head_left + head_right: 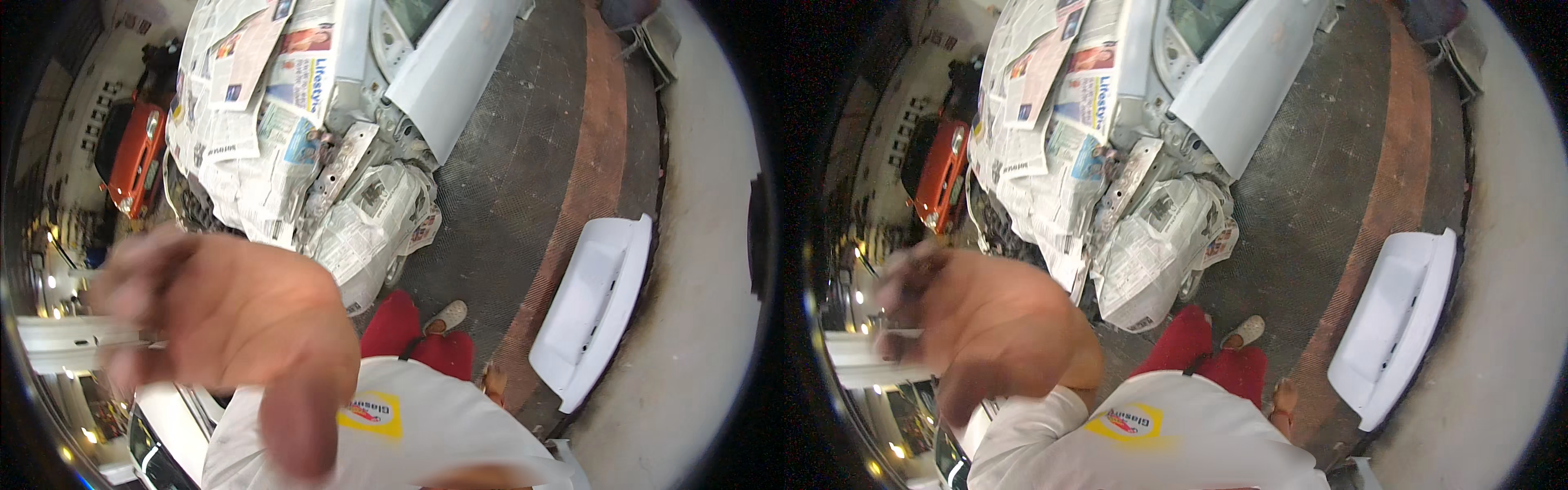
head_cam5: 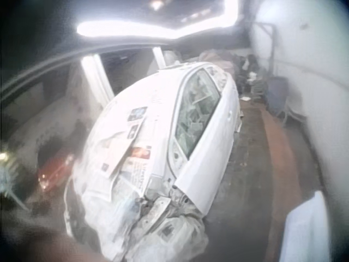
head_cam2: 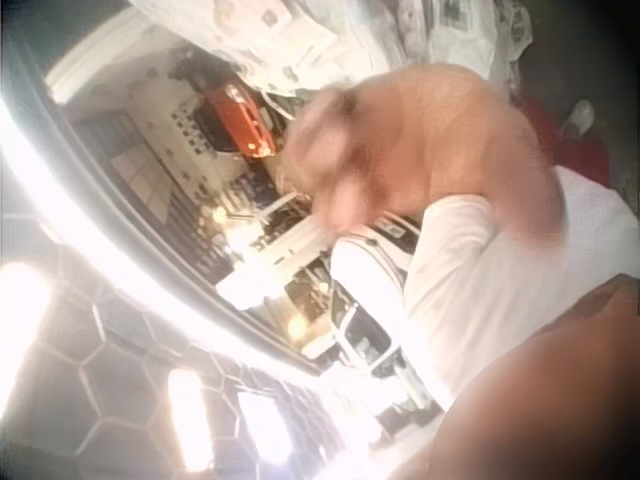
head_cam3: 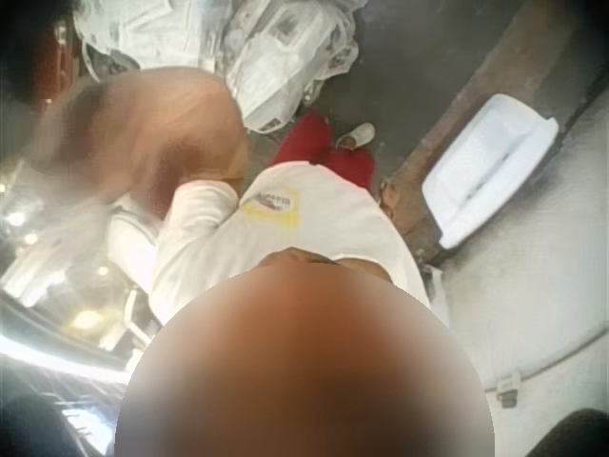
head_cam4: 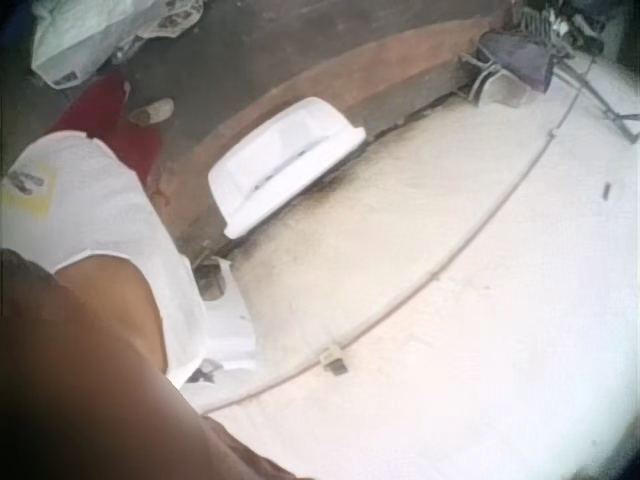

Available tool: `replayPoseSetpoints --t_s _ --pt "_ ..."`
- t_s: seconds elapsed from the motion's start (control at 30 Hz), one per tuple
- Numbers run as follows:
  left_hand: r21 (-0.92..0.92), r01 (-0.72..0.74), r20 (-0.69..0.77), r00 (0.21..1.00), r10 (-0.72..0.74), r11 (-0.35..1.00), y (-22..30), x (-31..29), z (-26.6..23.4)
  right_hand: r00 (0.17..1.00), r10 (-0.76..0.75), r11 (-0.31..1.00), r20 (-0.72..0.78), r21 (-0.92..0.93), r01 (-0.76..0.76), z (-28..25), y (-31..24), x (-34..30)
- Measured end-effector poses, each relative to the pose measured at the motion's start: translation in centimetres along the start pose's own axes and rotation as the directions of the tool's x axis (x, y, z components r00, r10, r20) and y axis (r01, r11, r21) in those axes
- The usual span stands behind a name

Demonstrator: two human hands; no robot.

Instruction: The person covers a white car with newspaper sheets and secures them using masking tape. They work around the vehicle, taping newspaper to the hood, roof, and door areas to protect surfaces during preparation.

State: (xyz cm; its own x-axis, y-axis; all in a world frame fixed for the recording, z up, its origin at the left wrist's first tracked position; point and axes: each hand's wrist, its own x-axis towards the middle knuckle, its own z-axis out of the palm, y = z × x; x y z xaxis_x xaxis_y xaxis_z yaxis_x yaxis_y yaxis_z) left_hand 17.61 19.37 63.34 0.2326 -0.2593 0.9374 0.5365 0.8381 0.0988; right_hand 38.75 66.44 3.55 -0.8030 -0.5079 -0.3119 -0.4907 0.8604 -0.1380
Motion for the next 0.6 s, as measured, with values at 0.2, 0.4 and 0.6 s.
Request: replayPoseSetpoints --t_s 0.2,0.4,0.6 --pt "0.014 -0.17 0.013 0.985 0.169 0.985 -0.8 7.1 -1.4 0.808 0.528 0.148 0.26 0.909 -0.389 -13.1 3.1 16.2" --pt "0.04 -0.211 -0.051 0.976 0.213 0.977 -6.1 8.9 -4.9 0.822 0.491 0.23 0.288 0.867 -0.442 -16.3 6.1 23.3" --pt "0.105 -0.213 -0.118 0.967 0.225 0.971 -14.0 11.0 -7.8 0.819 0.49 0.461 0.299 0.708 -0.535 -19.8 4.8 25.4"
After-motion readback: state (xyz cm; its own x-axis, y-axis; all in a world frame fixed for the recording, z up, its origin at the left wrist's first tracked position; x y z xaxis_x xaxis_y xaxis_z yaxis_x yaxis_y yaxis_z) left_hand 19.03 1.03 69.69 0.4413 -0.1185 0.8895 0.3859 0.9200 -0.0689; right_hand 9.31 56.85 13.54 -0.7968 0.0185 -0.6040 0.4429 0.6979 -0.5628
